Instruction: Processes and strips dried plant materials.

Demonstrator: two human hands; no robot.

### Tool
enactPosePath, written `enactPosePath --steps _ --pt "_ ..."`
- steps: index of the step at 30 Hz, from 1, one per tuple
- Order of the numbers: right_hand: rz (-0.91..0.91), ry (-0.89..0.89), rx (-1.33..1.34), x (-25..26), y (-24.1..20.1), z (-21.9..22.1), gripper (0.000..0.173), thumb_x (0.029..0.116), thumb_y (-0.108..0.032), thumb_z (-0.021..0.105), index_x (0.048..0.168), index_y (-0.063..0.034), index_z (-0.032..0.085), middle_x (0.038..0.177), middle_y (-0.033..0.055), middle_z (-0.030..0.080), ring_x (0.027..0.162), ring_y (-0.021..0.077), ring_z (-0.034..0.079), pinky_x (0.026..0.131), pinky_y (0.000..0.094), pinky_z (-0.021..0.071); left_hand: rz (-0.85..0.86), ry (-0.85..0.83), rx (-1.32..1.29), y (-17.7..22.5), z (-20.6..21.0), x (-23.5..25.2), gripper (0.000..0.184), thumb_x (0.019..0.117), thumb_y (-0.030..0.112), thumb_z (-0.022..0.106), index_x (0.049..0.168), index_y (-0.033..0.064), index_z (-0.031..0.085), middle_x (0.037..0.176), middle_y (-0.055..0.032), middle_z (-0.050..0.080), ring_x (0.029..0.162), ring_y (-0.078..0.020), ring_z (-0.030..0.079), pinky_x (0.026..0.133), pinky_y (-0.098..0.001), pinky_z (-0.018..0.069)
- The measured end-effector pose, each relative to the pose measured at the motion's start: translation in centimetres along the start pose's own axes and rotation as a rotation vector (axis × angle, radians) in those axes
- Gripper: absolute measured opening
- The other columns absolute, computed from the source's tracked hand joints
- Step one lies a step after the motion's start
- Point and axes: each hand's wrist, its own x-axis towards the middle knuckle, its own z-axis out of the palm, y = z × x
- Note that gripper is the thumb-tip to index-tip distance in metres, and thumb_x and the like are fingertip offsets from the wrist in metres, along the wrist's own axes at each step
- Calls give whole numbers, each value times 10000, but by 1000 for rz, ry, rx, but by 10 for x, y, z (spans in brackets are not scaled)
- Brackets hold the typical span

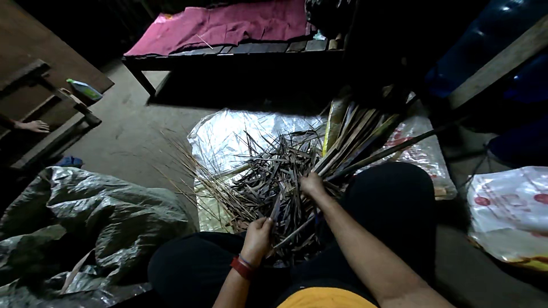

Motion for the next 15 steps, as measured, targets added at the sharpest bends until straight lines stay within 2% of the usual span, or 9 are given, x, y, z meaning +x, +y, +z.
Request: enactPosePath --steps 2,3,4,6,8,10,13,14,15 --pt "-3 -123 150 -14 1 15 347 1116 -281 435 1151 16 611 812 64 546 625 140 515 616 307 473 20 46 49 2 -4 12 312 1117 185 414 988 -2 628 648 13 467 479 -59 404 462 -221 365" --pt "-25 -211 214 -26 1 22 387 1122 -341 436 1071 -1 613 699 1 495 524 89 449 530 257 428 29 59 67 4 -5 19 316 1117 191 417 1008 -10 635 675 3 477 508 -72 422 495 -240 384" --pt "-64 -313 218 -37 0 26 421 1118 -372 444 1060 7 617 690 -8 497 524 80 443 531 253 422 40 71 81 5 -4 25 317 1116 197 421 1015 -12 637 692 -4 488 528 -78 441 517 -249 405" --pt "-175 -450 90 -50 -1 30 389 1097 -330 510 1080 39 632 816 64 564 661 136 517 658 330 477 58 80 82 6 -1 35 325 1115 202 432 1042 -23 653 748 -35 543 586 -97 491 576 -276 447" --pt "-247 -424 50 -52 -4 29 301 1087 -248 525 1060 37 619 843 81 562 690 144 529 678 340 478 71 55 97 5 2 36 339 1116 216 431 1068 -24 666 800 -62 594 650 -119 557 642 -307 501" --pt "-215 -310 137 -44 -11 20 319 1098 -228 512 1178 66 605 899 113 568 714 162 522 700 349 479 69 20 146 2 -1 27 332 1116 219 432 1042 -16 654 774 -52 583 635 -122 578 638 -310 530" --pt "-187 -141 252 -29 -8 17 320 1115 -255 472 1132 42 590 798 60 506 615 125 475 606 301 452 57 53 155 -5 -4 13 314 1106 202 455 953 2 642 681 -5 520 539 -77 495 544 -252 459" --pt "-227 -153 186 -31 -5 19 332 1120 -235 446 1154 54 607 838 89 547 667 150 518 654 321 475 50 88 151 -7 -6 13 316 1107 200 455 949 1 644 674 -1 505 529 -73 471 532 -247 436" --pt "-285 -201 63 -37 -2 22 343 1114 -189 428 1207 75 627 967 170 622 815 225 593 783 394 505 44 122 149 -9 -8 15 322 1107 200 455 955 -7 648 681 -6 502 539 -81 462 540 -258 427"
